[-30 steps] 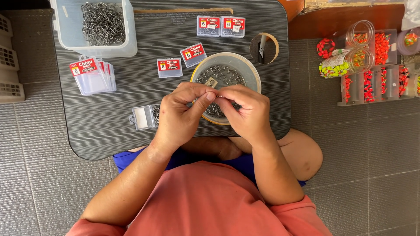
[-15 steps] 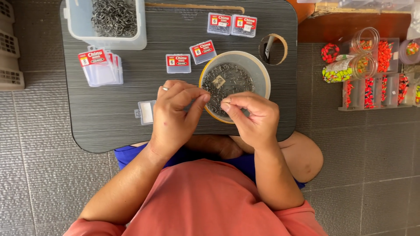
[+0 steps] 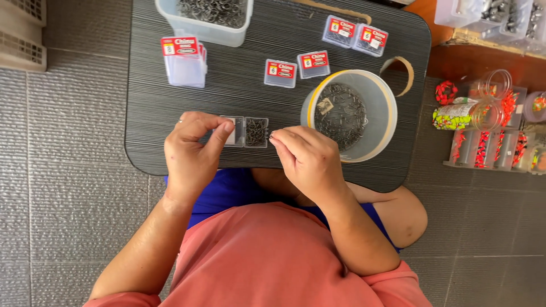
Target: The person sits on the floor and assembles fishing rigs by hand. They pick up small metal hooks from a bowl and attach them to small plastic containers labeled 'Chinu'.
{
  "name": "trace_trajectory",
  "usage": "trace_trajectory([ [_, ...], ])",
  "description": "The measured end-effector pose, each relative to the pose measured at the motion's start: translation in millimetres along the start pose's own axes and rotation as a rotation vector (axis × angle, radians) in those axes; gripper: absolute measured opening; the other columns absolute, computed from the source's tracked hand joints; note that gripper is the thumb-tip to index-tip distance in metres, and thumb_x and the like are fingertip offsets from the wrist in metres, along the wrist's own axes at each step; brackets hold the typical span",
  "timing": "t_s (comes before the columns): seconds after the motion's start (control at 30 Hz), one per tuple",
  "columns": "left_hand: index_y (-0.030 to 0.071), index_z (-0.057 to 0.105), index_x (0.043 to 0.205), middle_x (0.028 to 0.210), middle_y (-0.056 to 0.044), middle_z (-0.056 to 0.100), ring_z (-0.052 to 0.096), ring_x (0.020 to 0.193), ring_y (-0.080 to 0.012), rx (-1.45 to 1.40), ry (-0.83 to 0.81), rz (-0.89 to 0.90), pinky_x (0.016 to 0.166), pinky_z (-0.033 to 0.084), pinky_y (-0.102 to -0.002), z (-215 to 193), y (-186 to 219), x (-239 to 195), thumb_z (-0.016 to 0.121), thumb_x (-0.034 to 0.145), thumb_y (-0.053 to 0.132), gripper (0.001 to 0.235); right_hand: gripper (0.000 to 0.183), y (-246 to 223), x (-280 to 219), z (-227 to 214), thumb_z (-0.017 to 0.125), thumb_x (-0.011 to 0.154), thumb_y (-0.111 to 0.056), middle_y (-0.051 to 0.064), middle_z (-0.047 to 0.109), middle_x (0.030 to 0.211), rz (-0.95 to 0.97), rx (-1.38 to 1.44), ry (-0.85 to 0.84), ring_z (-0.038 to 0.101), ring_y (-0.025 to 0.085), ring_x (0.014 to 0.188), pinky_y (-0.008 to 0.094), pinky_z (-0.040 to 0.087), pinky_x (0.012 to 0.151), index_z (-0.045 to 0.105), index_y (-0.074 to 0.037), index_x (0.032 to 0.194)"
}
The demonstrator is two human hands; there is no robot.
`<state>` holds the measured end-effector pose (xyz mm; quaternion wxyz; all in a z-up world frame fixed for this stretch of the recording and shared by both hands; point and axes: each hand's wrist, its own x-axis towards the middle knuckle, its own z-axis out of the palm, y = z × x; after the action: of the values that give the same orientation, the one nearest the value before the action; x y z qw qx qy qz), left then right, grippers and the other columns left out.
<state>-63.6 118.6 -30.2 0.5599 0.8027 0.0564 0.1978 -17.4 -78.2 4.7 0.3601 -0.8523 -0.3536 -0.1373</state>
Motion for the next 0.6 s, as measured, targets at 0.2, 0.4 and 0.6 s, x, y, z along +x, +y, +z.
trace_trajectory([
  [0.2,0.005,0.074,0.087,0.080,-0.009,0.069,0.065,0.080,-0.0285,-0.048,0.020,-0.024,0.079,0.051,-0.038,-8.7,-16.6,-6.0,0.074,0.088,0.007,0.002,0.009,-0.7,-2.1,28.5,0.059,0.095,-0.013,0.002,0.063,0.078,-0.061,-0.197,-0.078,0.064,0.022,0.068,0.031,0.053,0.060,0.067,-0.011,0.090],
  [0.4,0.006,0.073,0.087,0.081,-0.008,0.068,0.064,0.083,-0.0277,-0.093,0.017,0.013,0.079,0.050,-0.037,-13.6,-19.7,-9.1,0.073,0.087,0.008,0.002,0.004,-3.4,-1.2,43.7,0.065,0.090,-0.010,0.000,0.061,0.074,-0.029,-0.342,-0.168,0.063,0.019,0.066,0.028,0.054,0.059,0.067,-0.012,0.086],
  [0.6,0.008,0.073,0.088,0.080,-0.006,0.068,0.064,0.084,-0.0261,-0.072,0.024,0.072,0.079,0.048,-0.035,-16.7,-20.3,-10.7,0.073,0.088,0.009,0.001,0.004,-7.8,-1.2,47.3,0.069,0.088,-0.009,0.001,0.062,0.074,-0.004,-0.342,-0.163,0.064,0.019,0.067,0.029,0.055,0.060,0.069,-0.010,0.084],
])
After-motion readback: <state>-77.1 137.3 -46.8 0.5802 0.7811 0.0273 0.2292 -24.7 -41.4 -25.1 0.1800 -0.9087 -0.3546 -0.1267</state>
